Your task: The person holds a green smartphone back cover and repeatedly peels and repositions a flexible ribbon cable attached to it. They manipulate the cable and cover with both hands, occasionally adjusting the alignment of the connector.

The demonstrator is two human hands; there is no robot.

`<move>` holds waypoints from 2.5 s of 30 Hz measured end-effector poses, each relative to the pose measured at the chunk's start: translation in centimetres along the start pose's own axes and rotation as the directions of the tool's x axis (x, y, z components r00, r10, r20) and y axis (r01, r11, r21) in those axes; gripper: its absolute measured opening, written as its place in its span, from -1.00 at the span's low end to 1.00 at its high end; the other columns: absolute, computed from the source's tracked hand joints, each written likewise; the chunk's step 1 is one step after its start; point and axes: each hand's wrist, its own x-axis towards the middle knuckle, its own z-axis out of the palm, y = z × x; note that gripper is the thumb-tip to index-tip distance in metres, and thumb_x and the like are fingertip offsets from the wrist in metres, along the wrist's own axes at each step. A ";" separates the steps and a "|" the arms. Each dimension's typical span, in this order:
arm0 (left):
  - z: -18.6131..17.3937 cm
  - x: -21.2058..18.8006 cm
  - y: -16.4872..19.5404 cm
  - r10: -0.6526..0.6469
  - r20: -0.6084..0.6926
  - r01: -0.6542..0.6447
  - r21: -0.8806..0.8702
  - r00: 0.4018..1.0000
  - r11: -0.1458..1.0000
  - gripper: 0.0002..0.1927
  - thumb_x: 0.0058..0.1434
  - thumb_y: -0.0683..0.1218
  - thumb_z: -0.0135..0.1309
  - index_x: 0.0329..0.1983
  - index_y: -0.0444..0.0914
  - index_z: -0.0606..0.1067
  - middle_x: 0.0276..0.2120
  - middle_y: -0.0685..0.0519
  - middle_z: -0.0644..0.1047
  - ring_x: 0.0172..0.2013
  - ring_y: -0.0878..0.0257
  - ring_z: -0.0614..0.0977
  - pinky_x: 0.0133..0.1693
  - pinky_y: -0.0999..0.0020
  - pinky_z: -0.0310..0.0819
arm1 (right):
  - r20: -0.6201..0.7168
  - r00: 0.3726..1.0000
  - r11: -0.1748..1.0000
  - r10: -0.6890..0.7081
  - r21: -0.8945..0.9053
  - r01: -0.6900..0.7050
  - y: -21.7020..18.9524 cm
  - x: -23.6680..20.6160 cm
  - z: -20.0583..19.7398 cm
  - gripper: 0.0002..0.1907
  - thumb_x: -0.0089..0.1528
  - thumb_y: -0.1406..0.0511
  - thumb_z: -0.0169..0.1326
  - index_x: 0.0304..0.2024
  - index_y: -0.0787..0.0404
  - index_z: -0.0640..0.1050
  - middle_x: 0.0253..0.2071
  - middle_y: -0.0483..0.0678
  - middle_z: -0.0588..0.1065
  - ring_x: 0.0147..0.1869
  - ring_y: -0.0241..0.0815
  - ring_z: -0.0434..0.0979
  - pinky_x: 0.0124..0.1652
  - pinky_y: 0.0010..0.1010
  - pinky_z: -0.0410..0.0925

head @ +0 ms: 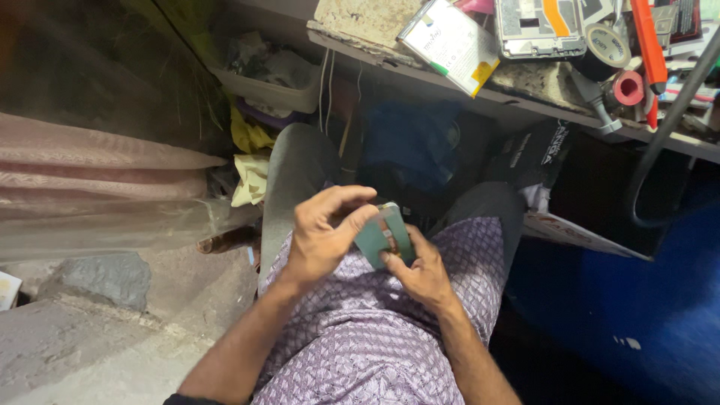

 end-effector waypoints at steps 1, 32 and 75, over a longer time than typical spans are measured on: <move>-0.1 0.3 -0.5 -0.069 -0.024 0.067 -0.071 0.997 0.995 -0.74 0.31 -0.21 0.19 0.06 -0.35 0.56 -0.23 0.02 0.66 -0.24 0.35 0.68 -0.16 0.47 0.64 | -0.006 0.998 0.997 0.067 0.028 -0.067 0.0 -0.1 0.0 -0.49 0.19 0.30 0.24 0.18 0.23 0.46 -0.10 -0.05 0.59 -0.05 -0.27 0.59 -0.07 -0.42 0.51; 1.4 -1.8 -6.2 -0.167 0.366 0.279 -0.277 0.915 0.919 -0.85 0.35 -0.16 0.19 -0.10 -0.34 0.63 -0.30 0.13 0.64 -0.31 0.46 0.62 -0.26 0.56 0.53 | -0.118 0.974 0.790 -0.193 0.571 0.225 0.1 -0.6 -1.4 -0.92 0.37 0.39 0.14 -0.15 0.32 0.59 -0.25 -0.05 0.58 -0.22 -0.36 0.52 -0.19 -0.54 0.38; 1.9 -1.3 -6.7 -0.350 0.196 0.397 -0.319 0.916 0.861 -0.83 0.32 -0.14 0.19 -0.16 -0.36 0.65 -0.38 0.09 0.65 -0.38 0.43 0.61 -0.31 0.52 0.52 | -0.191 0.981 0.925 -0.036 0.366 0.105 -0.7 -0.1 -1.1 -0.70 0.36 0.32 0.04 0.06 0.40 0.57 -0.11 0.03 0.63 -0.09 -0.27 0.63 -0.06 -0.51 0.48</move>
